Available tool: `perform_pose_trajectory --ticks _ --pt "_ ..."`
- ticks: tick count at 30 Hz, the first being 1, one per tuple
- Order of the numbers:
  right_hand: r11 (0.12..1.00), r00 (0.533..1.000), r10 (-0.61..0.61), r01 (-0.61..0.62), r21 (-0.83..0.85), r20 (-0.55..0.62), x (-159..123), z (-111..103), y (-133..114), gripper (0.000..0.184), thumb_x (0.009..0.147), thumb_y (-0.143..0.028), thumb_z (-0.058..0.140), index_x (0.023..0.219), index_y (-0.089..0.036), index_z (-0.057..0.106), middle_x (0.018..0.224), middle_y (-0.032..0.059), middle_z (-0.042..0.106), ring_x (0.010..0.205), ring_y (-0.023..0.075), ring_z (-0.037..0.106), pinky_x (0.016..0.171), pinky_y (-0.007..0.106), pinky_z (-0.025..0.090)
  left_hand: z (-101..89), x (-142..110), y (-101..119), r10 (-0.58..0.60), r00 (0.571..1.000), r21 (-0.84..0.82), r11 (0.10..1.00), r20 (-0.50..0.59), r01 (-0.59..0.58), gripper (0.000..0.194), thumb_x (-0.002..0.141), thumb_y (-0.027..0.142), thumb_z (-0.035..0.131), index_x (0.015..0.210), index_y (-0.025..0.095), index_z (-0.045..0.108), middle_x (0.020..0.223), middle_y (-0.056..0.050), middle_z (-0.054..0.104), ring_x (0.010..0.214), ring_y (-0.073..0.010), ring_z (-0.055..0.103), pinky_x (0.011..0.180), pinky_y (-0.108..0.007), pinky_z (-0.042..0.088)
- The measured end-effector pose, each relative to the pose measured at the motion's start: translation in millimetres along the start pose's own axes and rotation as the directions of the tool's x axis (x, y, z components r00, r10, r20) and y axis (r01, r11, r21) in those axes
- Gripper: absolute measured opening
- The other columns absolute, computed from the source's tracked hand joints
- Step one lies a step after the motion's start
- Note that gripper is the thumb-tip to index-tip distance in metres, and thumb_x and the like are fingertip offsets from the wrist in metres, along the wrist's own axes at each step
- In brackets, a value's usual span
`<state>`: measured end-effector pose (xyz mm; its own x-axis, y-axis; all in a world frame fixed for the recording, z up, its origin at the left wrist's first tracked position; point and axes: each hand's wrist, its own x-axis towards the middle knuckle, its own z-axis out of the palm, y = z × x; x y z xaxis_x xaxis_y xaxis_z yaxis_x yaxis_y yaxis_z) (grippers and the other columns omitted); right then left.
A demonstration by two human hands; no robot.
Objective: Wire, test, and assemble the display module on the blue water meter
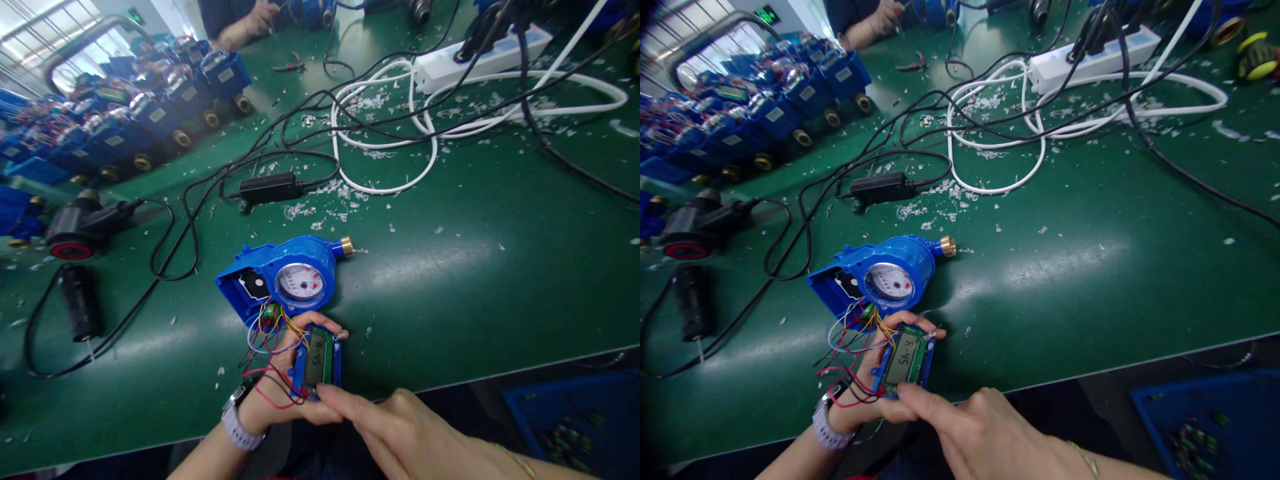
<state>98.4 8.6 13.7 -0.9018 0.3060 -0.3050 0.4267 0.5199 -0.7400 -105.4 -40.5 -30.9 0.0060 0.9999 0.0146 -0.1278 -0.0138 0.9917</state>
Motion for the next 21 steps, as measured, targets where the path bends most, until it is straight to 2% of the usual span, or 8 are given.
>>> perform_pose_trajectory --ticks 6,9,12,16,21 --pt "0.989 0.988 0.139 -0.141 0.033 0.071 2.2 9.0 -3.2 0.067 0.087 -0.016 0.052 0.148 -0.038 0.038 0.078 0.0040 0.070 0.064 0.0225 0.071 0.049 0.022 0.053 -3.0 -3.8 -0.3 -0.060 0.997 -0.018 0.998 0.053 0.062 0.085 0.061 0.036 0.088 0.132 0.029 0.042 0.120 -0.007 0.057 0.112 -0.0283 0.060 0.103 -0.042 0.044" --pt "0.992 0.994 0.111 -0.111 0.064 0.017 2.0 14.8 -0.7 0.064 0.090 -0.019 0.050 0.149 -0.037 0.036 0.080 0.0046 0.071 0.067 0.0223 0.071 0.058 0.025 0.057 -2.8 -4.3 -0.4 -0.076 0.996 -0.015 0.997 0.047 0.076 0.086 0.061 0.038 0.087 0.133 0.029 0.040 0.120 -0.008 0.057 0.113 -0.0298 0.060 0.103 -0.044 0.043" --pt "0.996 0.998 0.047 -0.043 0.083 -0.045 1.1 13.1 4.0 0.058 0.094 -0.020 0.047 0.149 -0.036 0.037 0.084 0.0041 0.071 0.070 0.0205 0.071 0.065 0.026 0.056 -2.6 -3.4 0.8 -0.068 0.996 0.022 0.998 0.056 0.066 0.088 0.063 0.041 0.086 0.136 0.030 0.039 0.120 -0.008 0.057 0.114 -0.0292 0.060 0.103 -0.044 0.043" --pt "0.998 0.999 -0.039 0.038 -0.047 -0.035 -2.7 -3.2 9.4 0.055 0.097 -0.020 0.044 0.148 -0.037 0.037 0.079 0.0029 0.067 0.062 0.0175 0.065 0.054 0.022 0.043 -7.0 -1.7 5.2 -0.074 0.990 0.059 0.996 0.121 0.067 0.093 0.065 0.045 0.085 0.141 0.033 0.034 0.125 -0.008 0.057 0.119 -0.0298 0.057 0.103 -0.044 0.043" --pt "0.938 0.982 -0.184 0.188 -0.293 0.041 -1.2 -29.1 7.9 0.071 0.082 -0.008 0.052 0.148 -0.031 0.039 0.068 0.0009 0.061 0.049 0.0152 0.049 0.048 0.024 0.024 -17.2 4.2 16.6 -0.080 0.962 0.247 0.969 0.261 0.014 0.102 0.060 0.034 0.089 0.145 0.030 0.032 0.145 -0.015 0.043 0.132 -0.0366 0.045 0.111 -0.053 0.036"
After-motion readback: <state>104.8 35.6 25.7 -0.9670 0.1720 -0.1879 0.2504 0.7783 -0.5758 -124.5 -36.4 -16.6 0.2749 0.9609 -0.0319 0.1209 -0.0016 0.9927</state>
